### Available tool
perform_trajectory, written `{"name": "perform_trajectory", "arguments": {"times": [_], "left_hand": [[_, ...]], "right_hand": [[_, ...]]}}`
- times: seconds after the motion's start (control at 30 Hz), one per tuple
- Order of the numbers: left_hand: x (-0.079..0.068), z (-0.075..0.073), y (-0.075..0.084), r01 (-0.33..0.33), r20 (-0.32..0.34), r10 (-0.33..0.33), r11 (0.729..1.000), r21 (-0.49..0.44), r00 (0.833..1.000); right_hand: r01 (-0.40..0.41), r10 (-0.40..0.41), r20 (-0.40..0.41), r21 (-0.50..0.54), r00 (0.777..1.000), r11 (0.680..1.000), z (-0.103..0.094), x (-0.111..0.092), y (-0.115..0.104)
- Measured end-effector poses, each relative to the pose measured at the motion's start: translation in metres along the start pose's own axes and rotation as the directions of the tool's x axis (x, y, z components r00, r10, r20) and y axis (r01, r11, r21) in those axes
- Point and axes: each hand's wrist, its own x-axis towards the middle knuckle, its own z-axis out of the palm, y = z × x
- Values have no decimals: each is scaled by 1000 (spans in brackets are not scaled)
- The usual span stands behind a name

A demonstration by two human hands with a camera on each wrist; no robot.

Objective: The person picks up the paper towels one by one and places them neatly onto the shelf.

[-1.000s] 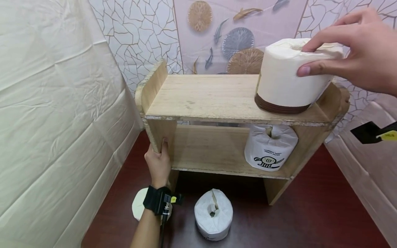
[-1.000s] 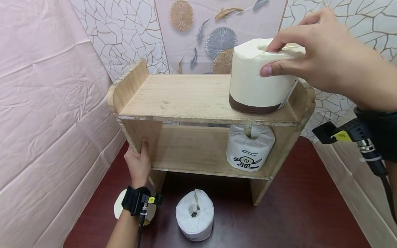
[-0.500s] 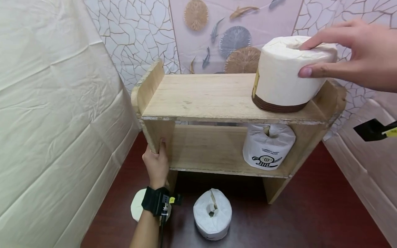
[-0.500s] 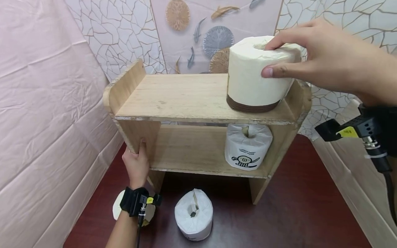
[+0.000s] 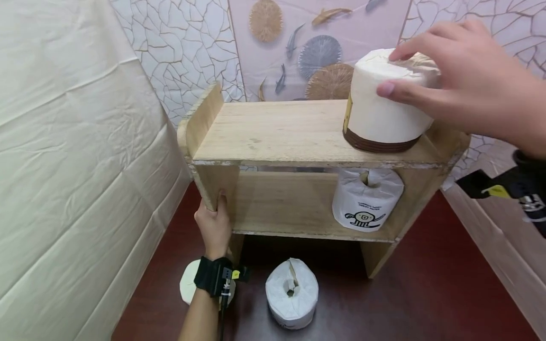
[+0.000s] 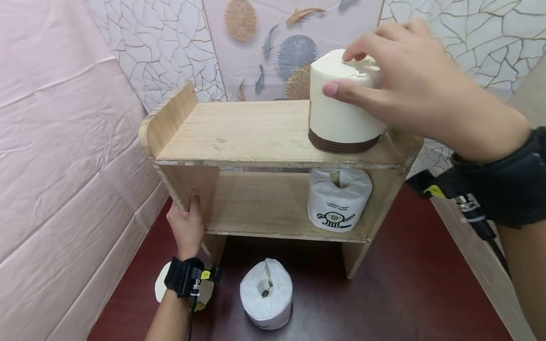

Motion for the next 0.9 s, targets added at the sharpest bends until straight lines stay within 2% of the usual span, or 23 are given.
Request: {"name": "perform_trajectory", "arguments": {"times": [0.1,0.17,0.27,0.37,0.43,0.53,0.9], "left_hand": [[1,-2,-2,-21,-5,21,1000,-8,1000],[1,-3,-2,-30,-7,30,1000,-6,1000],[0,-4,-1,-34,-1,34,999,2,999],[-1,-3,0,-28,10,27,1000,15,1000],[-2,-2,0,-29,12,28,999,17,1000],[0,-3,1,-35,4,35,999,15,999],[-2,-1,2,-50,6,50,998,36,999]], "right_hand": [[-2,-2,-61,-60,998,998,3,10,-6],[-34,26,-105,-71,994,997,7,18,-5],[-91,83,-116,-70,990,993,7,23,-7],[-195,190,-46,-132,981,972,2,20,-27],[-238,245,6,-204,970,950,1,18,-42],[-279,301,43,-270,953,922,1,18,-59],[-313,348,50,-330,936,891,5,26,-70]]}}
